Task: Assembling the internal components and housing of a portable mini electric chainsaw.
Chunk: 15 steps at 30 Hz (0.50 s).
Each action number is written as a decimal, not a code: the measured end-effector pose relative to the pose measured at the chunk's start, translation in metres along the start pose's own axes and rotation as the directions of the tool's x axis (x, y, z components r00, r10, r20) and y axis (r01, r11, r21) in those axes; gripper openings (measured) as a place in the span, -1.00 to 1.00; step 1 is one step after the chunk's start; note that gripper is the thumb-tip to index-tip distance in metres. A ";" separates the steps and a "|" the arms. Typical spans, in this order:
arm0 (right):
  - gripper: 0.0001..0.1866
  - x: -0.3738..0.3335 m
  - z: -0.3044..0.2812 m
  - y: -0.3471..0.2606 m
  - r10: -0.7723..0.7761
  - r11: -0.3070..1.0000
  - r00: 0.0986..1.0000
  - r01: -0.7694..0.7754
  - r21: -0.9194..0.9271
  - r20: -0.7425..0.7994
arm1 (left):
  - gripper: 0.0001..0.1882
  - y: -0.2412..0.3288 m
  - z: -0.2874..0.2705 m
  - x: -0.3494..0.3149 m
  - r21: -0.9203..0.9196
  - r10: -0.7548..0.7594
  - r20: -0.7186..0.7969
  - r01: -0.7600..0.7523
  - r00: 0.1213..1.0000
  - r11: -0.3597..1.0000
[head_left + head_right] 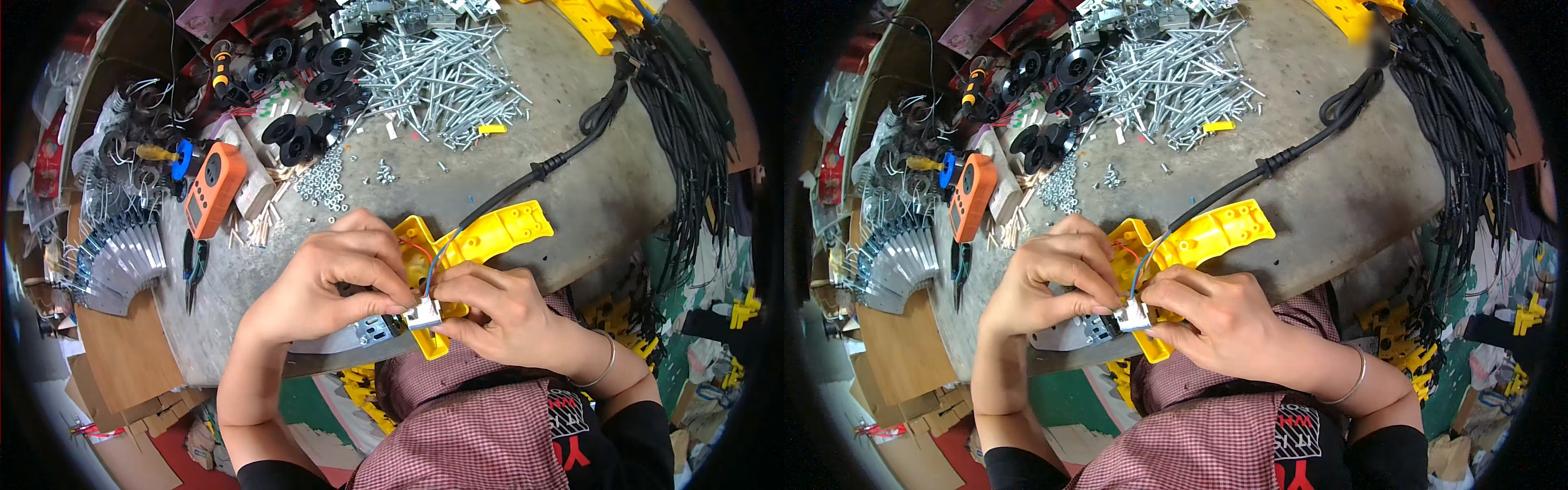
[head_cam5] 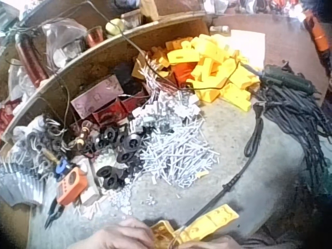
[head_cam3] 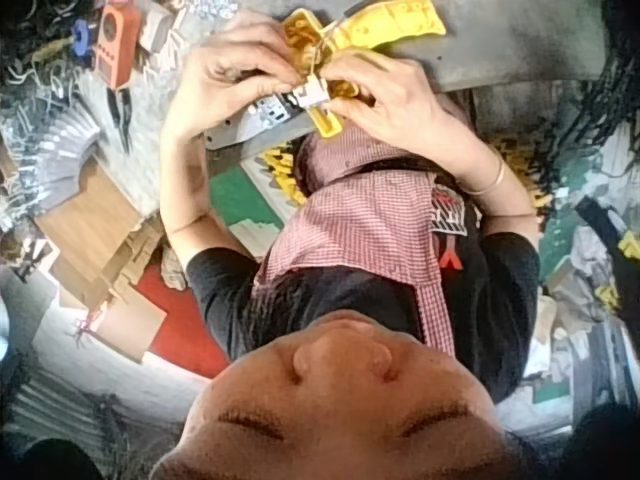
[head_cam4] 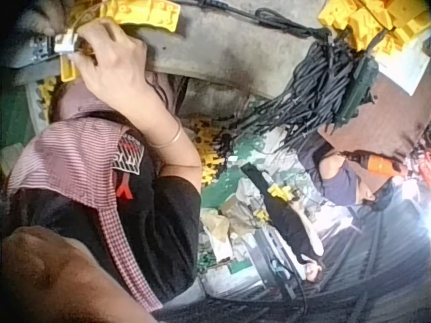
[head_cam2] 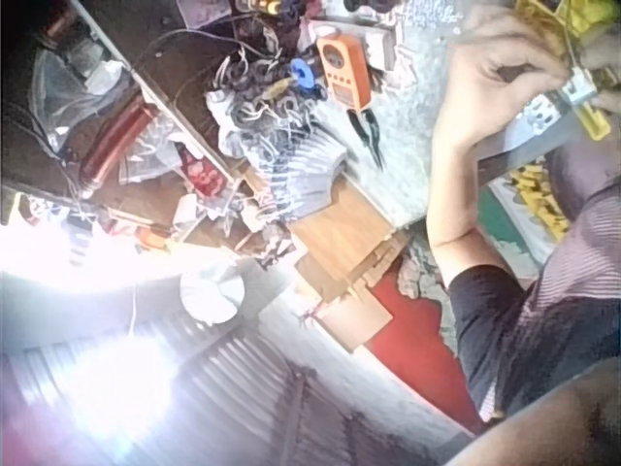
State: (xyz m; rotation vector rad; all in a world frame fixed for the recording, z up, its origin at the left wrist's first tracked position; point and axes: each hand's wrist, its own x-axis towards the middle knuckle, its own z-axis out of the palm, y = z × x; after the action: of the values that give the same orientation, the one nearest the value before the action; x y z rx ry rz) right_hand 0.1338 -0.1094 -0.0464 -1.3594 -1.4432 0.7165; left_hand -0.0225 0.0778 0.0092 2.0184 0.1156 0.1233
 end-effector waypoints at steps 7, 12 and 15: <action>-0.68 0.001 0.001 0.000 -0.033 0.999 0.999 0.032 -0.032 -0.010 | -0.79 0.008 0.002 0.001 0.033 -0.150 -0.025 0.151 0.988 0.988; -0.68 0.001 0.002 0.000 -0.076 0.996 0.997 0.075 -0.044 -0.020 | -0.78 0.009 0.004 0.002 -0.008 -0.155 0.008 0.155 0.988 0.988; -0.69 0.003 0.001 -0.001 -0.071 0.997 0.997 0.071 -0.043 0.002 | -0.79 0.008 0.005 0.000 0.061 -0.068 0.064 0.064 0.996 0.996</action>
State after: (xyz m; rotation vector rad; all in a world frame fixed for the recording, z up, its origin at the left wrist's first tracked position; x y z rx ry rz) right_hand 0.1329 -0.1064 -0.0453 -1.3340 -1.5071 0.6433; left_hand -0.0216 0.0700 0.0142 2.0726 0.1453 0.0121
